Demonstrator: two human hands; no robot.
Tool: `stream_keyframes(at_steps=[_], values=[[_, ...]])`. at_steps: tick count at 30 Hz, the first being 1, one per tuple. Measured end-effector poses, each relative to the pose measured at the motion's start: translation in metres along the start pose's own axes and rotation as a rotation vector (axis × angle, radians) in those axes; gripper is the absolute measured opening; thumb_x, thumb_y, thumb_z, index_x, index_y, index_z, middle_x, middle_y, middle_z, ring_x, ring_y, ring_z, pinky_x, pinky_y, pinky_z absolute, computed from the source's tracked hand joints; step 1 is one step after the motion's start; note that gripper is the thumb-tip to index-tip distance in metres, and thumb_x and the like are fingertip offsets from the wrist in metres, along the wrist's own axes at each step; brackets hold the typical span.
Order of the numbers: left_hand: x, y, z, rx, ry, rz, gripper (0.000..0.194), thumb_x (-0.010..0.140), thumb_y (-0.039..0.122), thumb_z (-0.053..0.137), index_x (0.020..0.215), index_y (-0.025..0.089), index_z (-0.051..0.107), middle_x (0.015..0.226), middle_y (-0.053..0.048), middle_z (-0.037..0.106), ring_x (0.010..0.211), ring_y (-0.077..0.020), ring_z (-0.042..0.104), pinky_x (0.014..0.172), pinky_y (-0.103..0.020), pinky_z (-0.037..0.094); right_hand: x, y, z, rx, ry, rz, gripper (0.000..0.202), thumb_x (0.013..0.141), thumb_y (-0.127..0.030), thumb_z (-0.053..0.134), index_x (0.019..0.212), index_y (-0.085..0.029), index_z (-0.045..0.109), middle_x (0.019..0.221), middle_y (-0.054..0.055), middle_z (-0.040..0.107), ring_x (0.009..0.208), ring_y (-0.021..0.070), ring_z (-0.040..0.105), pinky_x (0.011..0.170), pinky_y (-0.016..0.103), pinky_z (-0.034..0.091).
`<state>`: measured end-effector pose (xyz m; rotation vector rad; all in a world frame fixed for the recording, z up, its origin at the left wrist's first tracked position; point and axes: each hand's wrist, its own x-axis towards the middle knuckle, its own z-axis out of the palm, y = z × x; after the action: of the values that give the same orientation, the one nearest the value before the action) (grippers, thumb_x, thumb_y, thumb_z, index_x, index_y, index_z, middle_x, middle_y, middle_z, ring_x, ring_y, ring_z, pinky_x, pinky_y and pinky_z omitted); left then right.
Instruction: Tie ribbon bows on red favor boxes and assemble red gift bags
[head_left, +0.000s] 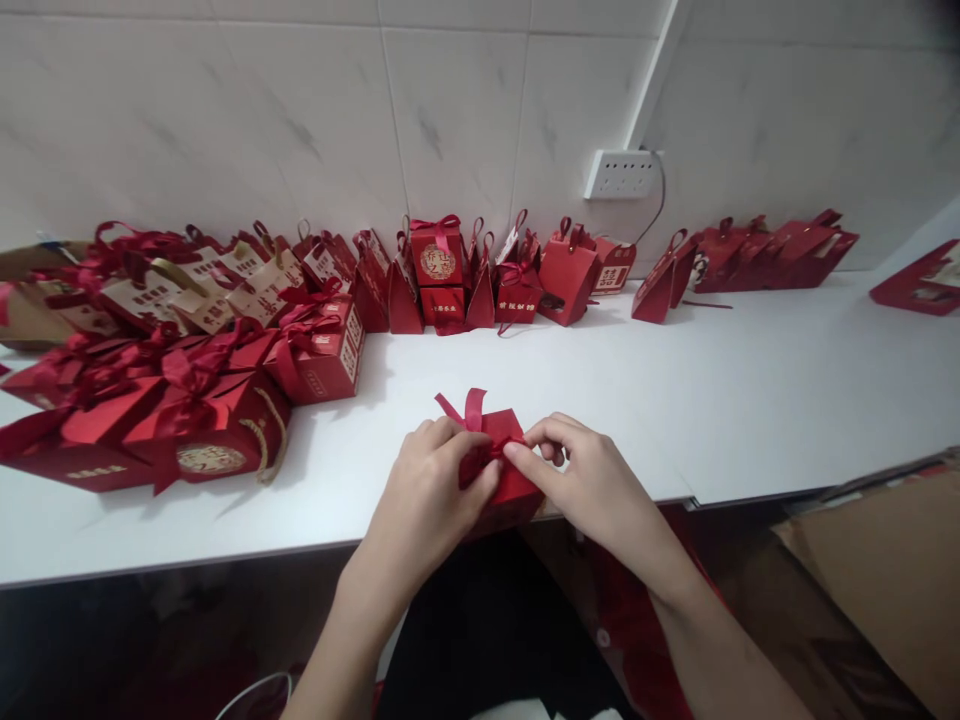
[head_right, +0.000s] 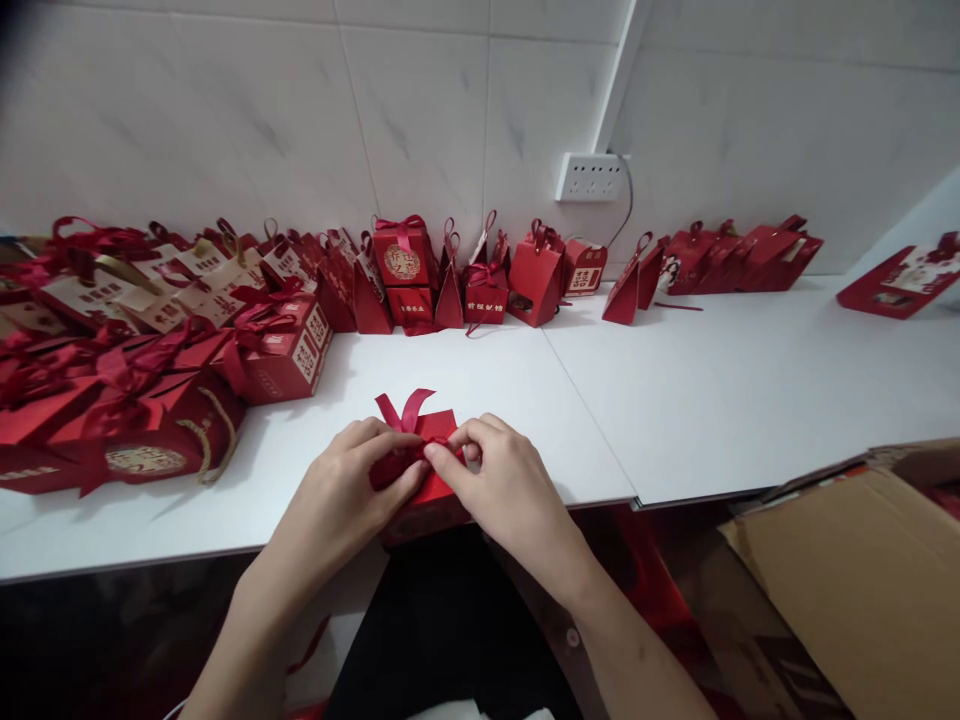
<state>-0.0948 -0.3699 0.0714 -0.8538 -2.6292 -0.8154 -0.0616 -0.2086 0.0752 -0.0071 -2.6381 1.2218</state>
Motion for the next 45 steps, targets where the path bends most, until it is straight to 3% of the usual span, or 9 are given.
stream_keyframes(at_steps=[4, 10, 14, 21, 26, 30, 33, 37, 45], values=[[0.000, 0.002, 0.001, 0.055, 0.016, 0.006, 0.013, 0.081, 0.021, 0.060, 0.092, 0.017, 0.068, 0.079, -0.004, 0.061, 0.078, -0.0183, 0.056, 0.072, -0.033, 0.049, 0.002, -0.002, 0.004, -0.007, -0.022, 0.007, 0.038, 0.085, -0.048, 0.052, 0.059, -0.020, 0.057, 0.063, 0.001, 0.057, 0.056, 0.0131, 0.051, 0.056, 0.027, 0.040], [-0.001, 0.004, 0.003, 0.053, 0.034, 0.003, 0.016, 0.081, 0.022, 0.062, 0.095, 0.016, 0.069, 0.081, -0.005, 0.063, 0.079, -0.0194, 0.058, 0.073, -0.033, 0.049, 0.005, -0.003, 0.004, -0.092, -0.037, -0.046, 0.010, 0.080, -0.020, 0.057, 0.070, -0.020, 0.059, 0.073, 0.000, 0.061, 0.065, 0.0142, 0.057, 0.061, 0.026, 0.043], [-0.002, 0.004, 0.004, 0.055, 0.053, 0.004, 0.019, 0.080, 0.024, 0.064, 0.097, 0.017, 0.069, 0.081, -0.005, 0.063, 0.079, -0.0194, 0.057, 0.072, -0.033, 0.048, 0.007, -0.003, 0.000, -0.103, -0.050, -0.060, 0.007, 0.076, -0.014, 0.059, 0.076, -0.021, 0.060, 0.077, 0.000, 0.067, 0.072, 0.0162, 0.063, 0.066, 0.028, 0.046], [-0.002, 0.006, 0.009, 0.062, 0.034, -0.011, 0.017, 0.080, 0.025, 0.063, 0.092, 0.016, 0.070, 0.079, -0.007, 0.061, 0.078, -0.0217, 0.055, 0.071, -0.036, 0.048, 0.009, 0.002, -0.004, -0.171, 0.032, -0.127, 0.004, 0.076, -0.019, 0.060, 0.079, -0.021, 0.061, 0.070, 0.000, 0.069, 0.066, 0.0181, 0.065, 0.071, 0.033, 0.047], [-0.002, 0.007, 0.012, 0.032, 0.046, -0.029, 0.020, 0.080, 0.026, 0.061, 0.095, 0.016, 0.069, 0.084, -0.008, 0.062, 0.081, -0.0233, 0.056, 0.074, -0.038, 0.048, 0.016, 0.006, -0.010, -0.150, -0.086, -0.170, 0.011, 0.081, -0.025, 0.054, 0.078, -0.021, 0.065, 0.079, 0.003, 0.071, 0.070, 0.0181, 0.062, 0.070, 0.032, 0.046], [-0.002, 0.009, 0.011, 0.007, 0.016, -0.041, 0.020, 0.081, 0.027, 0.061, 0.094, 0.013, 0.069, 0.089, -0.010, 0.064, 0.085, -0.0239, 0.057, 0.078, -0.039, 0.047, 0.022, 0.012, -0.012, 0.044, -0.180, -0.108, 0.018, 0.082, -0.035, 0.056, 0.078, -0.020, 0.066, 0.088, 0.006, 0.067, 0.079, 0.0187, 0.060, 0.068, 0.029, 0.047], [-0.002, 0.009, 0.011, -0.003, 0.010, -0.031, 0.023, 0.082, 0.031, 0.060, 0.095, 0.013, 0.069, 0.088, -0.010, 0.064, 0.086, -0.0243, 0.056, 0.078, -0.039, 0.046, 0.024, 0.015, -0.015, 0.218, -0.270, 0.034, 0.022, 0.078, -0.041, 0.061, 0.077, -0.020, 0.065, 0.073, 0.003, 0.062, 0.062, 0.0138, 0.054, 0.053, 0.025, 0.042], [-0.003, 0.007, 0.012, -0.014, 0.018, -0.028, 0.024, 0.082, 0.031, 0.061, 0.095, 0.012, 0.069, 0.086, -0.009, 0.062, 0.086, -0.0241, 0.056, 0.077, -0.039, 0.046, 0.023, 0.015, -0.019, 0.366, -0.388, 0.247, 0.030, 0.075, -0.047, 0.065, 0.066, -0.020, 0.058, 0.044, -0.007, 0.032, 0.039, 0.0062, 0.024, 0.038, 0.021, 0.018], [-0.003, 0.006, 0.013, -0.015, 0.018, -0.024, 0.025, 0.083, 0.033, 0.059, 0.094, 0.013, 0.069, 0.086, -0.010, 0.062, 0.086, -0.0250, 0.056, 0.077, -0.039, 0.046, 0.021, 0.012, -0.015, 0.250, -0.278, 0.153, 0.028, 0.075, -0.049, 0.065, 0.071, -0.021, 0.059, 0.039, -0.007, 0.039, 0.034, 0.0079, 0.030, 0.036, 0.023, 0.023]])
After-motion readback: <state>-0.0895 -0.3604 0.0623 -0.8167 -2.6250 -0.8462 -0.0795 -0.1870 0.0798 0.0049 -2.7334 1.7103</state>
